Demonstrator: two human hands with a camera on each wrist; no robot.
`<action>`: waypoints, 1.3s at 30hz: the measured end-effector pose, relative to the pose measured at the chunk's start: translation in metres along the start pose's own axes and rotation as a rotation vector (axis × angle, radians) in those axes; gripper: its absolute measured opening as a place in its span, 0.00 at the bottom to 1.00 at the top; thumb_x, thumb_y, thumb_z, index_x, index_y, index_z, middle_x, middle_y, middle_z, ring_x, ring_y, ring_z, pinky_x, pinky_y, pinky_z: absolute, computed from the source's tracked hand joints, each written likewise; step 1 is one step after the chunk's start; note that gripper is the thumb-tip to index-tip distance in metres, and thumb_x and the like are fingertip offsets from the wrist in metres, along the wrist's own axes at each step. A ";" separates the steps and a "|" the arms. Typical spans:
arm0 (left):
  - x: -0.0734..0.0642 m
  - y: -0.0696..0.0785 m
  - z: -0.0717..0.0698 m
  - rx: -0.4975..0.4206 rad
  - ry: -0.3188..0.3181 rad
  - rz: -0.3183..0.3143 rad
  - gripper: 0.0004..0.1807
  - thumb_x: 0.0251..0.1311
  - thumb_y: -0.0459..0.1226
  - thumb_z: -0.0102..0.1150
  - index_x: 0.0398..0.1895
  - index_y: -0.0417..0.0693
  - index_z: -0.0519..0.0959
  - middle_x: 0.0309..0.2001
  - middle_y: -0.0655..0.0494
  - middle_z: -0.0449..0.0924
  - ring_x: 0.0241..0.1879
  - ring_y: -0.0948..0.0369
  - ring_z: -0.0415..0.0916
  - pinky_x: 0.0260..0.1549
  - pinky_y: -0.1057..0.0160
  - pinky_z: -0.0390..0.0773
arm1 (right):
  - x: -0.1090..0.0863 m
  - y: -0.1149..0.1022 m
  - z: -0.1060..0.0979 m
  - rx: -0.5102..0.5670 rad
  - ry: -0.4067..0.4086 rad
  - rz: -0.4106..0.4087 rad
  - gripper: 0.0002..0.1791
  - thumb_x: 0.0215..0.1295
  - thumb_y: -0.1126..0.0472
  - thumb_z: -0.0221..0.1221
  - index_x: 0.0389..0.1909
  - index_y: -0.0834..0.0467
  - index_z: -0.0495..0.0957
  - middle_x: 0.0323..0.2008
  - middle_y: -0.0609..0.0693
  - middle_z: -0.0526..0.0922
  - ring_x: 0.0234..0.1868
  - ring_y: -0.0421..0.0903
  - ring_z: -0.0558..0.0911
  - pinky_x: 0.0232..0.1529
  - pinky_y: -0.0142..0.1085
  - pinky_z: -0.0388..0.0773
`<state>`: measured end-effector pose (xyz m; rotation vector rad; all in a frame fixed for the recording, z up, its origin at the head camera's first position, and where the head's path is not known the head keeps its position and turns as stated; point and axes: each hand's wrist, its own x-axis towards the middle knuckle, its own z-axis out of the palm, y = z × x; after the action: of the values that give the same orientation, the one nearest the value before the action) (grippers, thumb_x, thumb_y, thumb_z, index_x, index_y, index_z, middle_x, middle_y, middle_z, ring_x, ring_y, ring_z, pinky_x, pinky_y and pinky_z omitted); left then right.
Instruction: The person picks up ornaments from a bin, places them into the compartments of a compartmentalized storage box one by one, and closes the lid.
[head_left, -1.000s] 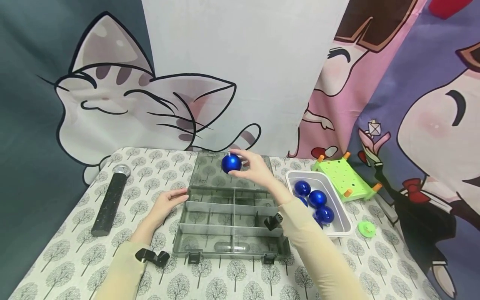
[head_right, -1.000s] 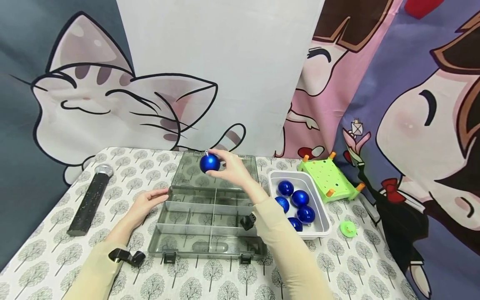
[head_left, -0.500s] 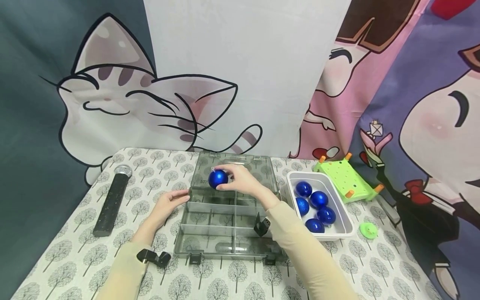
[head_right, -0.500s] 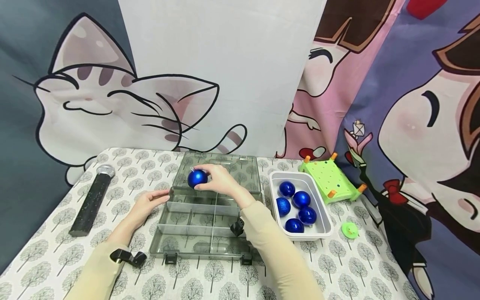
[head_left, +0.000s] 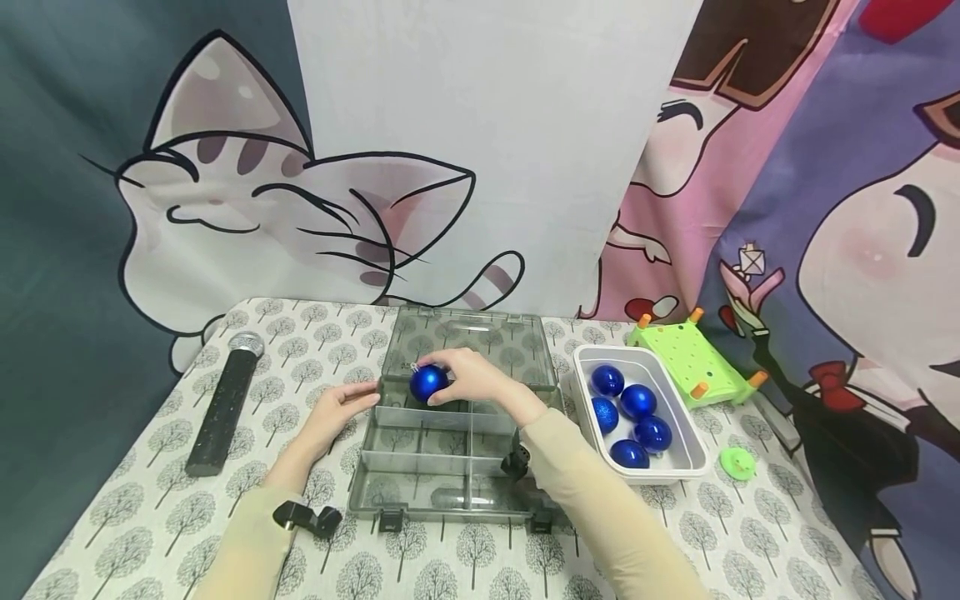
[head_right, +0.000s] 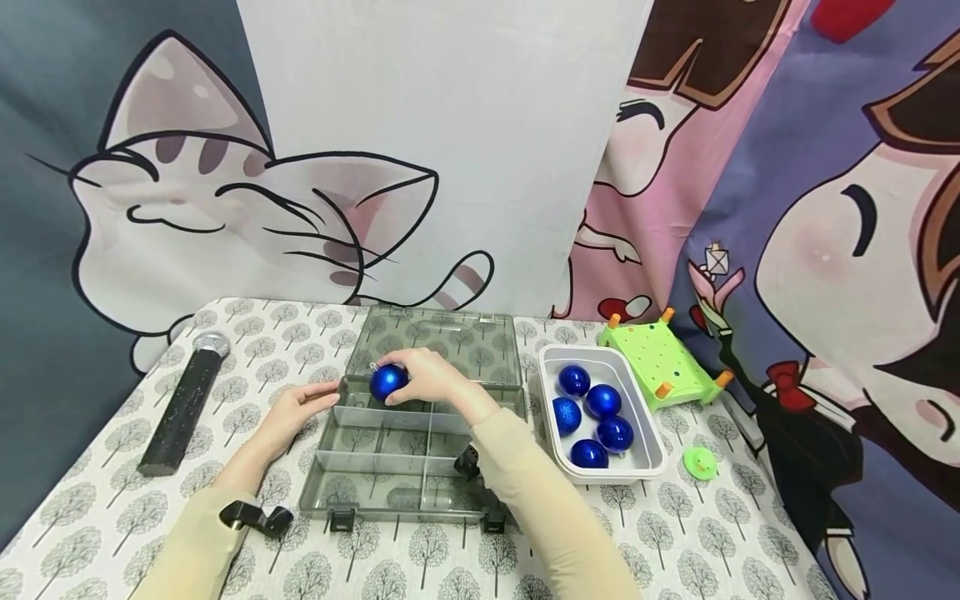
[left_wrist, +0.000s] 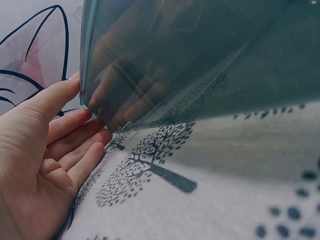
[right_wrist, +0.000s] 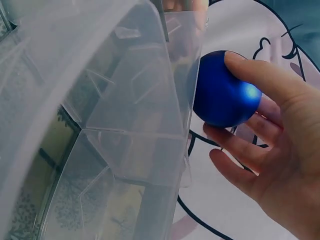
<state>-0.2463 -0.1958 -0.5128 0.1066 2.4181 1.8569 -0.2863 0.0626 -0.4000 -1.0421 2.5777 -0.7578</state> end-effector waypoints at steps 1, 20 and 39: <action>0.000 0.000 0.000 -0.003 0.001 -0.001 0.28 0.64 0.43 0.61 0.63 0.35 0.73 0.61 0.39 0.76 0.65 0.47 0.69 0.58 0.73 0.67 | 0.000 0.000 0.000 0.002 -0.007 0.004 0.32 0.56 0.58 0.70 0.63 0.58 0.74 0.60 0.56 0.79 0.55 0.53 0.81 0.55 0.44 0.79; 0.000 -0.001 0.000 -0.026 0.002 -0.007 0.28 0.64 0.42 0.62 0.63 0.34 0.72 0.60 0.37 0.76 0.47 0.82 0.71 0.52 0.81 0.67 | 0.006 -0.005 0.011 -0.100 -0.089 0.030 0.32 0.58 0.57 0.70 0.63 0.56 0.73 0.62 0.55 0.77 0.60 0.52 0.78 0.59 0.43 0.77; -0.001 0.001 0.000 -0.012 -0.003 0.005 0.28 0.65 0.42 0.60 0.63 0.34 0.72 0.61 0.37 0.75 0.46 0.84 0.70 0.52 0.82 0.66 | 0.007 0.001 0.011 -0.054 -0.122 0.062 0.33 0.58 0.56 0.69 0.65 0.55 0.72 0.64 0.55 0.76 0.61 0.53 0.77 0.59 0.42 0.77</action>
<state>-0.2457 -0.1955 -0.5113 0.1144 2.4067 1.8708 -0.2870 0.0540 -0.4101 -0.9867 2.5264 -0.5940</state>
